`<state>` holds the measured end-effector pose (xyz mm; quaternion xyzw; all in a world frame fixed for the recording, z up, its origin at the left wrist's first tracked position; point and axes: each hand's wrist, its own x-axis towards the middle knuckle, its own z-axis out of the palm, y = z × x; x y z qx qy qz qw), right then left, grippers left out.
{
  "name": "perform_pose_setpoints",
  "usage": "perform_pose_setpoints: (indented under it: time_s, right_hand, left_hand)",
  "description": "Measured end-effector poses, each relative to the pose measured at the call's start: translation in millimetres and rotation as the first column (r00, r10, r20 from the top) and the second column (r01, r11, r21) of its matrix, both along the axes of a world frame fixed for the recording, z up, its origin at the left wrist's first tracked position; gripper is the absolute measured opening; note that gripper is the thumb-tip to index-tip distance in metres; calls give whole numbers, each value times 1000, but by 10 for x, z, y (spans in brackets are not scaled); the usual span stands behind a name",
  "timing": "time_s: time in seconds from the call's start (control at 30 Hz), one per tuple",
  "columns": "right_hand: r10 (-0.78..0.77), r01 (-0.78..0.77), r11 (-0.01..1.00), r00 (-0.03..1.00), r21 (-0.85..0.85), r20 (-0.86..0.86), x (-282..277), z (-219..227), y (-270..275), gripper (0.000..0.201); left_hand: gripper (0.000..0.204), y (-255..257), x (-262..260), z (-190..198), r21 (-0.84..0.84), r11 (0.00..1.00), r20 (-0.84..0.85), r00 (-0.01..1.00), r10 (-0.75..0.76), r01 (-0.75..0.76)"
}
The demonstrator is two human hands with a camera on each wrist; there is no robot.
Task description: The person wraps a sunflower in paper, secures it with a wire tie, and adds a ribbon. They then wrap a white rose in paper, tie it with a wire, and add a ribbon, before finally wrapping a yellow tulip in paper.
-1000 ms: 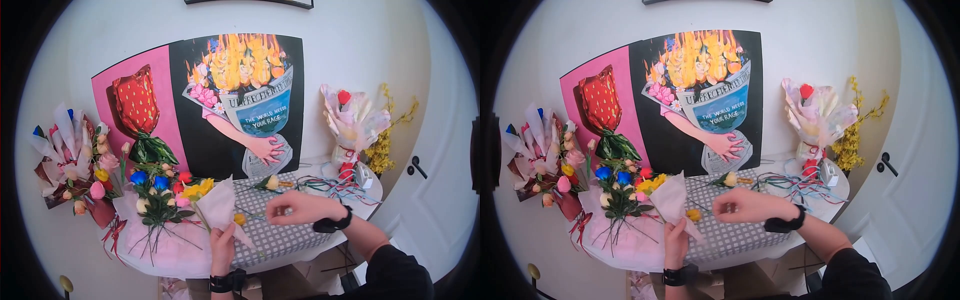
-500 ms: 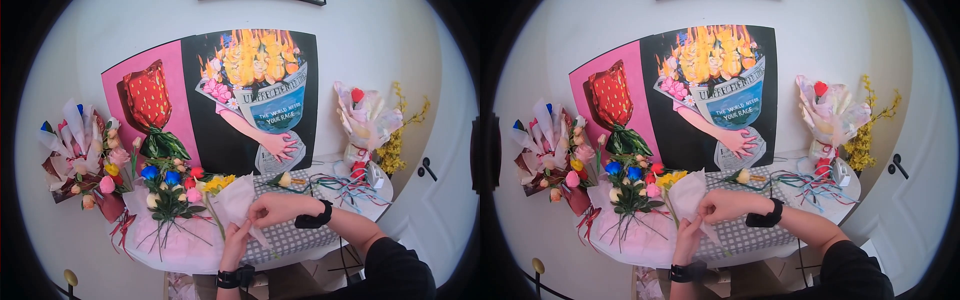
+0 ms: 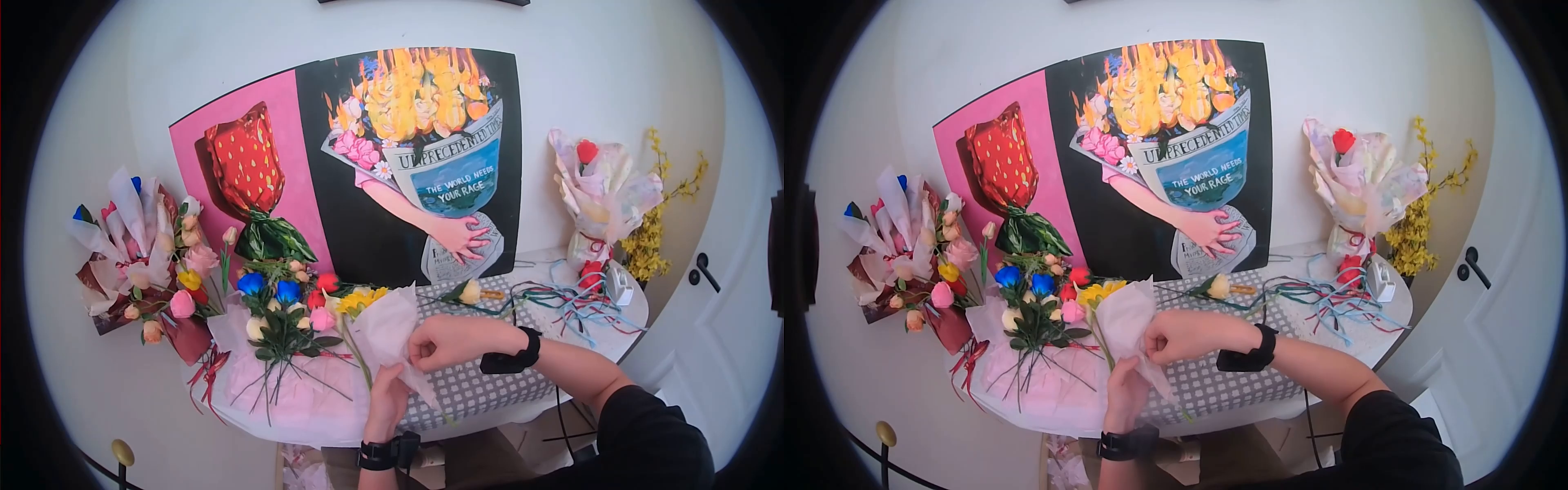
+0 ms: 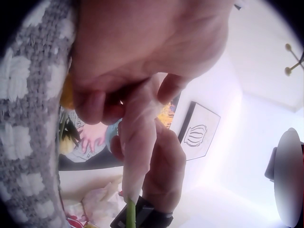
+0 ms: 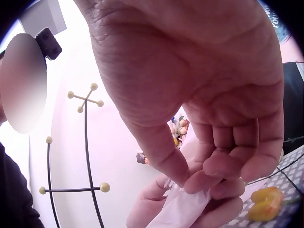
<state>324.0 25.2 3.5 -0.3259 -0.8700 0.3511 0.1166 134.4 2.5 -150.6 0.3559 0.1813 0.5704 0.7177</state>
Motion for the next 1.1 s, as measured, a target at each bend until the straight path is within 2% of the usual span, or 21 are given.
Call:
perform_pose_setpoints:
  time_s: [0.1,0.3,0.4,0.5,0.57,0.77,1.0,1.03,1.1]
  right_hand:
    - [1,-1,1000,1000,10,-17,0,-26,-1,19]
    - [-1,0,998,1000,57,22,38,-9,-30,21]
    - [6,-5,1000,999,31,-32,77,16,-63,21]
    - [43,-42,998,999,47,-30,94,59,-108,19]
    - [158,-148,985,980,89,-118,102,29,-105,17]
    - [158,-156,987,978,30,-135,105,89,-184,17]
    - [119,-121,993,978,4,-169,138,38,-211,17]
    - [107,-108,994,974,8,-201,138,22,-215,17]
    - [96,-97,995,968,11,-232,143,16,-218,17]
  left_hand:
    - [39,-36,37,51,-19,1000,78,997,5,-4]
    - [35,-17,14,13,39,998,2,998,56,-56]
    - [31,-27,4,20,28,997,-37,997,66,-65]
    - [25,-23,-10,10,-5,1000,-76,997,-4,4]
    - [18,-67,23,58,-8,998,-46,997,69,-69]
    - [20,-53,6,0,68,997,-22,999,42,-40]
    - [31,-30,4,-28,68,997,-17,1000,20,-19]
    - [18,-70,26,59,23,998,-18,999,50,-50]
    - [11,-86,43,109,-23,996,-20,996,82,-82]
